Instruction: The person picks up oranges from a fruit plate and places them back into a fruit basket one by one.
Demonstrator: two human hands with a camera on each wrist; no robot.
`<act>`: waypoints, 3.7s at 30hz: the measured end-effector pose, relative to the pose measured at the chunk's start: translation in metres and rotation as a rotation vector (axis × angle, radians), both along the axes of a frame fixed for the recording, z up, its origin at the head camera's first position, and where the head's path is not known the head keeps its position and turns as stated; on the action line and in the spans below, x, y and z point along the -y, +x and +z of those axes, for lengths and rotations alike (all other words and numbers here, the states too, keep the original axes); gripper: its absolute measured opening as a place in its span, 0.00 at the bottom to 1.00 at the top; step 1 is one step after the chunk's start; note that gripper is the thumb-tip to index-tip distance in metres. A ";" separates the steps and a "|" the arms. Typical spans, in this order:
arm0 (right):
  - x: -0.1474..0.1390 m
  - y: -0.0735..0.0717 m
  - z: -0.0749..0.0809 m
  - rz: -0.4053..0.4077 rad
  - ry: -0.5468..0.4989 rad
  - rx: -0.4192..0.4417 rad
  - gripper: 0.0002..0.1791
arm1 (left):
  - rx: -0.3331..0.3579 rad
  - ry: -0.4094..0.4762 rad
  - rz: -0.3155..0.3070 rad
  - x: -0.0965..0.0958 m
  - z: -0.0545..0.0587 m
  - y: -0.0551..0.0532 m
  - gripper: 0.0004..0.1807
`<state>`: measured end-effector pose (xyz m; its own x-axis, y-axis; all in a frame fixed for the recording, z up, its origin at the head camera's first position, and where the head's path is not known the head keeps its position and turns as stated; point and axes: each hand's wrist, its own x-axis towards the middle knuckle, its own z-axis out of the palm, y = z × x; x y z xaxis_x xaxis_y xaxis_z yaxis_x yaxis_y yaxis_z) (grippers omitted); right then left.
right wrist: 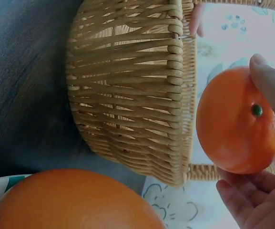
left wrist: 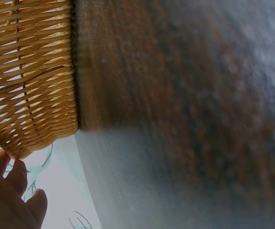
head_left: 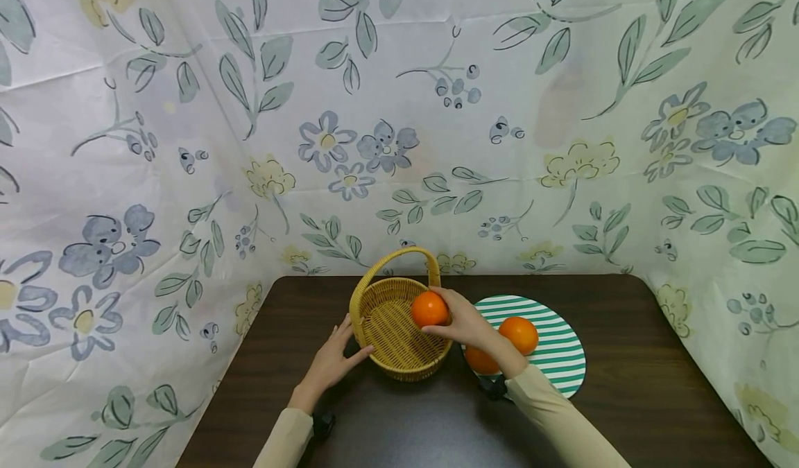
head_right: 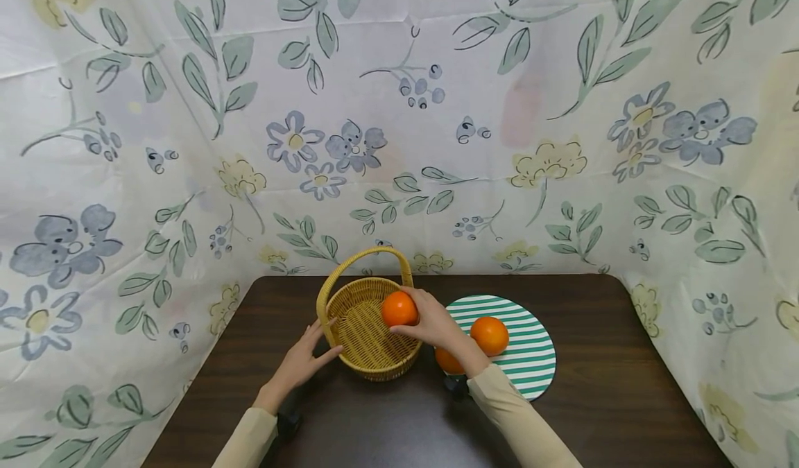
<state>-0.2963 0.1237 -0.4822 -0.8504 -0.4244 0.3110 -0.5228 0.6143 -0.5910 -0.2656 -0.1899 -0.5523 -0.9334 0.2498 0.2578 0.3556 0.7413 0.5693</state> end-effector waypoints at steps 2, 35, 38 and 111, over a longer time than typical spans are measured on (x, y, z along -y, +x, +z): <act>0.001 -0.001 -0.001 -0.003 0.010 0.003 0.48 | 0.008 -0.005 0.003 0.000 0.000 0.000 0.41; 0.016 -0.013 -0.012 -0.043 0.069 0.022 0.47 | 0.058 0.019 0.032 0.000 -0.001 0.002 0.42; 0.017 -0.014 -0.012 -0.050 0.073 0.029 0.47 | 0.070 0.016 0.029 0.001 -0.002 0.001 0.41; 0.041 -0.033 -0.035 -0.085 0.308 -0.197 0.38 | 0.095 0.055 0.029 0.000 0.002 0.004 0.38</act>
